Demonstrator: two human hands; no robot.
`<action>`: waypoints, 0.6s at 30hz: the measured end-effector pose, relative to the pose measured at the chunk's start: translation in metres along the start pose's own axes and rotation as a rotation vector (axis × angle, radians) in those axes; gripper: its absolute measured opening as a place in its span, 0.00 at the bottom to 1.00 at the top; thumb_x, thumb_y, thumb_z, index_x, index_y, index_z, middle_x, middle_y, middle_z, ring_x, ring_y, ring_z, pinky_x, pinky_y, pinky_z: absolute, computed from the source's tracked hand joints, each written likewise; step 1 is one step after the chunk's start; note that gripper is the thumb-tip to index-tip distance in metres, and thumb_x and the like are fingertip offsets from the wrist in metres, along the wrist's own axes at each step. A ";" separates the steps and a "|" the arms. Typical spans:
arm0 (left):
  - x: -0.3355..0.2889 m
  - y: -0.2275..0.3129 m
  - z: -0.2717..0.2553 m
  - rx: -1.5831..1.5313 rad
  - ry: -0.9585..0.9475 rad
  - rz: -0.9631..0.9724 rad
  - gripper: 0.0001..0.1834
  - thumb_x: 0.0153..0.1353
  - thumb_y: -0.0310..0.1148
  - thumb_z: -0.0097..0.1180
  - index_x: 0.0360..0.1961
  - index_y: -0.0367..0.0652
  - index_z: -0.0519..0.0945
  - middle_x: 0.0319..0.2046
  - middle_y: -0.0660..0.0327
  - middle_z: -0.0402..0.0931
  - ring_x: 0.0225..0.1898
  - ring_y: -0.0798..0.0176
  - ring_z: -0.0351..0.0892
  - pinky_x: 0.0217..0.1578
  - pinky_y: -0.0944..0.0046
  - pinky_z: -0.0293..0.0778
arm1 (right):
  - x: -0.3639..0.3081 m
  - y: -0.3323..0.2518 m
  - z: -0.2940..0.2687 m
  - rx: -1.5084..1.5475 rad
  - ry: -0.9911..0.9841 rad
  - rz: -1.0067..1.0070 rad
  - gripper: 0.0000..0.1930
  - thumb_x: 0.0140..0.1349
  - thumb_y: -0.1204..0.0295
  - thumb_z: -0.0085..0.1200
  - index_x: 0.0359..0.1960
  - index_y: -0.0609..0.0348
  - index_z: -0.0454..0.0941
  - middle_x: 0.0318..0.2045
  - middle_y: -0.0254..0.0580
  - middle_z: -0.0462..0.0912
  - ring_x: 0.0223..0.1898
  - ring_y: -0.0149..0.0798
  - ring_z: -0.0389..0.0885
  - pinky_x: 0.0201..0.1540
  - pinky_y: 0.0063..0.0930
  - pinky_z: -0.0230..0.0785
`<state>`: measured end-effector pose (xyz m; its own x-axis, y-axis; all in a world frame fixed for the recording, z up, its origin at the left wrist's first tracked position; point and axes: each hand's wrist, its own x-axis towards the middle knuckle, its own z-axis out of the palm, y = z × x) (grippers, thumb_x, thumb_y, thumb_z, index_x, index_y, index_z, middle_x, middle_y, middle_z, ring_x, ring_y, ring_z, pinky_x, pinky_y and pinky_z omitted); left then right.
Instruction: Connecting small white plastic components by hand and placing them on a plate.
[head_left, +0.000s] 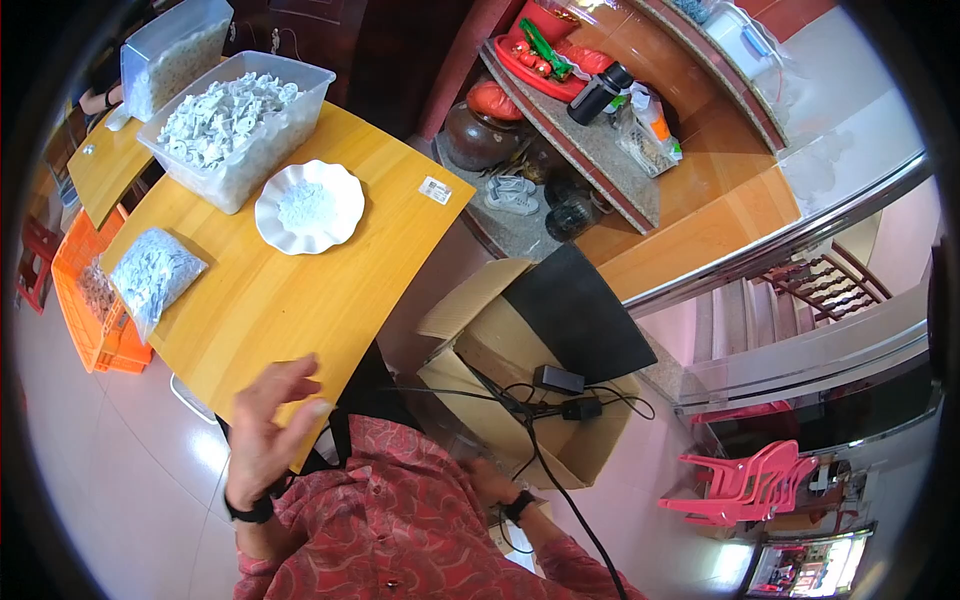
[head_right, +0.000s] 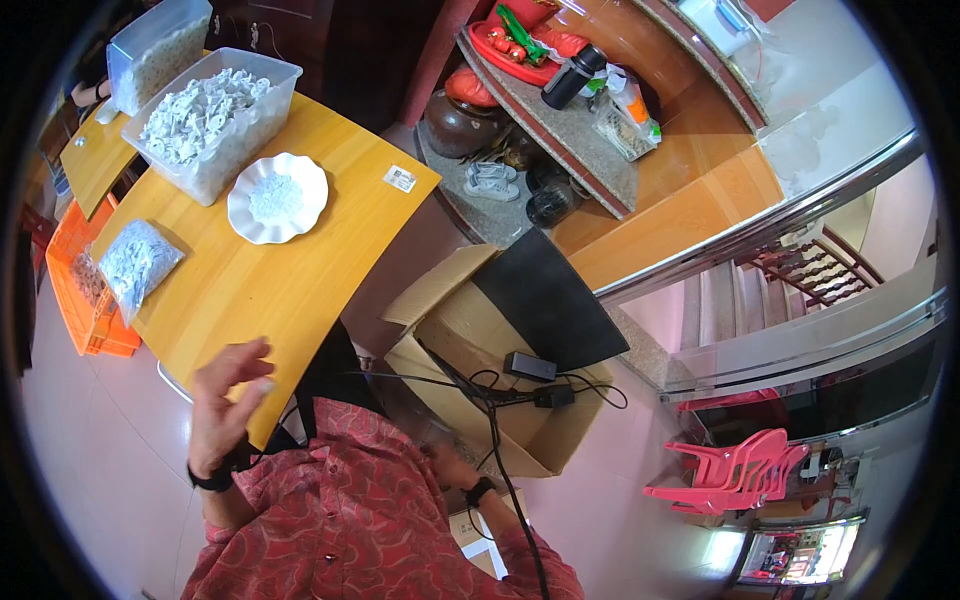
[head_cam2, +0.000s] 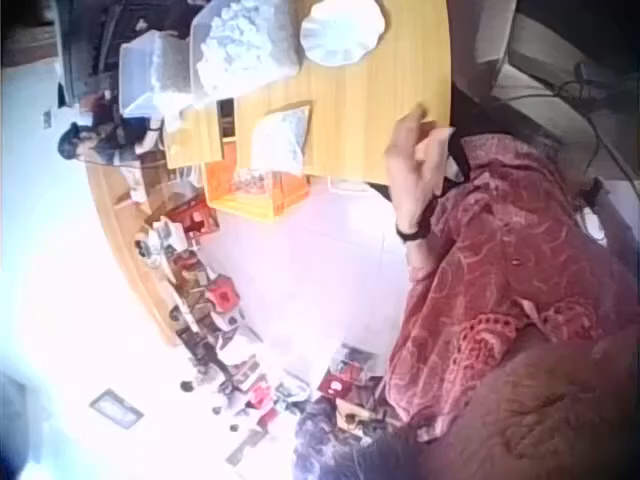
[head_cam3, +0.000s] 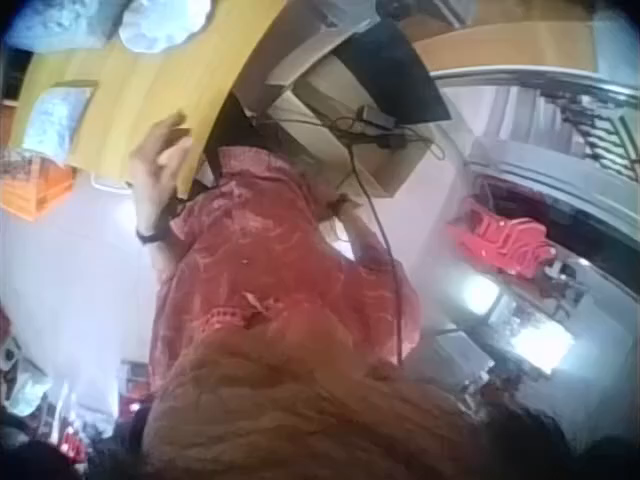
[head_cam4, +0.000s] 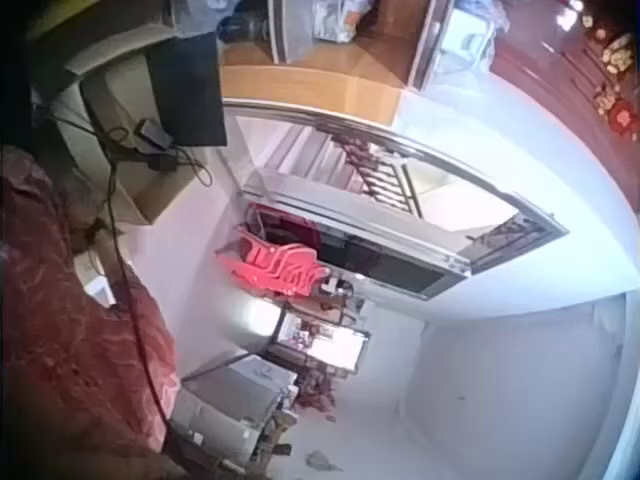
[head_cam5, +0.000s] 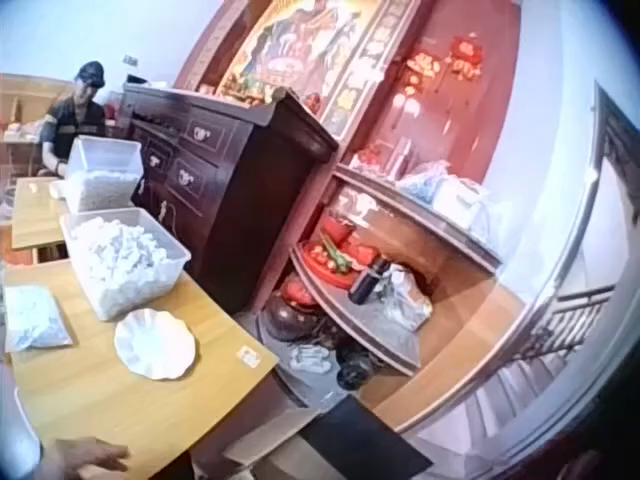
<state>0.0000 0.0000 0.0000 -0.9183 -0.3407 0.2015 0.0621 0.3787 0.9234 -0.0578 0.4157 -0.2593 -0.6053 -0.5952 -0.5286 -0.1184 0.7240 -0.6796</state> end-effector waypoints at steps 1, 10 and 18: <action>-0.002 -0.001 -0.001 0.008 0.007 -0.003 0.21 0.57 0.23 0.61 0.53 0.32 0.77 0.42 0.52 0.81 0.38 0.58 0.84 0.42 0.62 0.77 | -0.001 -0.023 -0.023 -0.166 -0.007 -0.039 0.18 0.61 0.58 0.54 0.47 0.57 0.77 0.47 0.61 0.78 0.50 0.51 0.79 0.51 0.44 0.70; -0.022 -0.012 -0.030 -0.059 0.266 -0.190 0.17 0.63 0.26 0.57 0.53 0.33 0.77 0.41 0.56 0.80 0.43 0.63 0.80 0.48 0.64 0.74 | -0.075 -0.070 -0.108 -0.491 0.502 0.653 0.20 0.52 0.51 0.64 0.35 0.54 0.84 0.31 0.52 0.83 0.37 0.54 0.83 0.35 0.46 0.74; -0.028 -0.042 0.068 -0.048 -0.166 -0.157 0.17 0.57 0.28 0.64 0.46 0.30 0.79 0.37 0.49 0.80 0.37 0.56 0.83 0.40 0.62 0.78 | -0.066 -0.040 -0.125 -0.203 0.786 0.019 0.09 0.51 0.72 0.67 0.33 0.60 0.85 0.25 0.41 0.82 0.28 0.42 0.81 0.33 0.30 0.73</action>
<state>-0.0032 0.0518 -0.0669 -0.9696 -0.2446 0.0016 -0.0714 0.2892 0.9546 -0.1117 0.4699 -0.1333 -0.9756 -0.2183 0.0239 -0.1977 0.8254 -0.5288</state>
